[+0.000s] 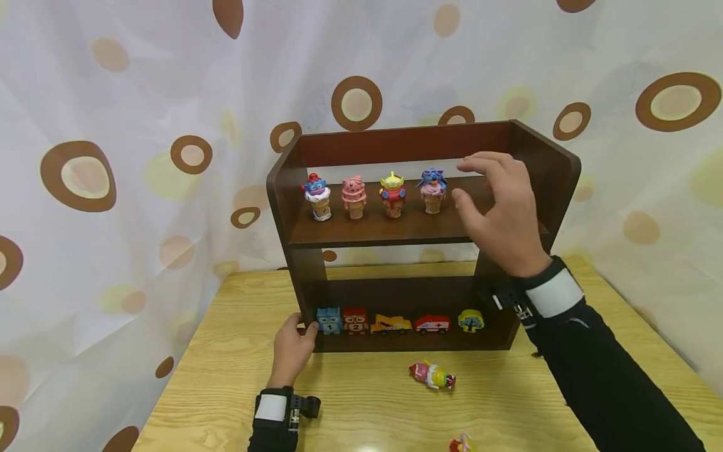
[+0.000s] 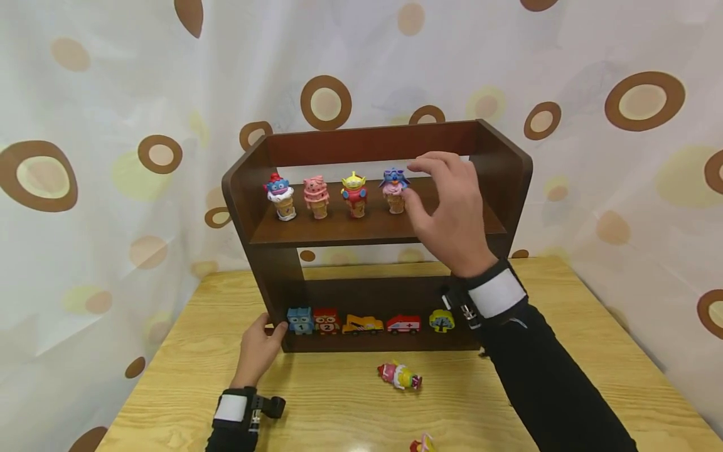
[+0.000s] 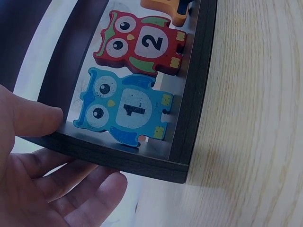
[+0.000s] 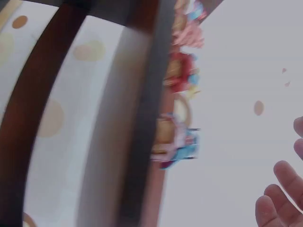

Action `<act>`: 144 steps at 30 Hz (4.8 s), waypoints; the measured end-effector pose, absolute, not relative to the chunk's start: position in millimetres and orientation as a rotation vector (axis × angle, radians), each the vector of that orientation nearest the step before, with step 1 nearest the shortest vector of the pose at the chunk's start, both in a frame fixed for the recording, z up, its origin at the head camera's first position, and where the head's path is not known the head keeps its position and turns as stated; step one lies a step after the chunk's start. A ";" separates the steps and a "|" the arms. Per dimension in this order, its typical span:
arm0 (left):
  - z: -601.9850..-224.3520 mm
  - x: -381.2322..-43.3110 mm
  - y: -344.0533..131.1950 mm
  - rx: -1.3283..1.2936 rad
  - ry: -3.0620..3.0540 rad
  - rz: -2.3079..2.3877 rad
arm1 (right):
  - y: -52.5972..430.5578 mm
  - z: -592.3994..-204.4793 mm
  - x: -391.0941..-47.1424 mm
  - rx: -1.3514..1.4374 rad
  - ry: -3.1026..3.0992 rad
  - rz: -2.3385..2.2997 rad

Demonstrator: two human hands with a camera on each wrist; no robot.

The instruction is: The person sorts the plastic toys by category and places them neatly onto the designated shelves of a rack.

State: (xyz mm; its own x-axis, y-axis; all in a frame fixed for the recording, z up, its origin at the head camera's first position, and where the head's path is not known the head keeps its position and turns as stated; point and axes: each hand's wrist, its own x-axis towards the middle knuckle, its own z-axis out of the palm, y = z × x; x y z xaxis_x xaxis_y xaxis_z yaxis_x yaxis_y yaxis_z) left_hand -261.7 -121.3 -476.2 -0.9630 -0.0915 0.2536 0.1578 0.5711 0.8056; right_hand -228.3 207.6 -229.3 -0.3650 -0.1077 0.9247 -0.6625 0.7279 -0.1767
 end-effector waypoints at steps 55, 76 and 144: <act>-474.1 -263.0 -122.0 -0.045 -2.506 -1.345 | 180.4 -462.4 -193.0 0.904 -2.761 0.170; -475.7 -264.8 -121.0 -0.048 -2.518 -1.340 | 191.6 -474.7 -202.0 0.844 -2.805 0.187; -475.6 -262.2 -120.8 -0.069 -2.530 -1.347 | 239.0 -257.1 -201.6 0.572 -2.099 1.024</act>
State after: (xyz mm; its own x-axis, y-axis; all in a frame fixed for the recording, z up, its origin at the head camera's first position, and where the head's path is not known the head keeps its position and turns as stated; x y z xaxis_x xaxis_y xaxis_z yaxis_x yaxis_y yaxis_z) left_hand -262.2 -120.8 -475.6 -0.9613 -0.0859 0.2618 0.1692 0.5659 0.8070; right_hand -201.6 239.0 -257.1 -0.6421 -0.0751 0.7630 -0.6475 0.5859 -0.4873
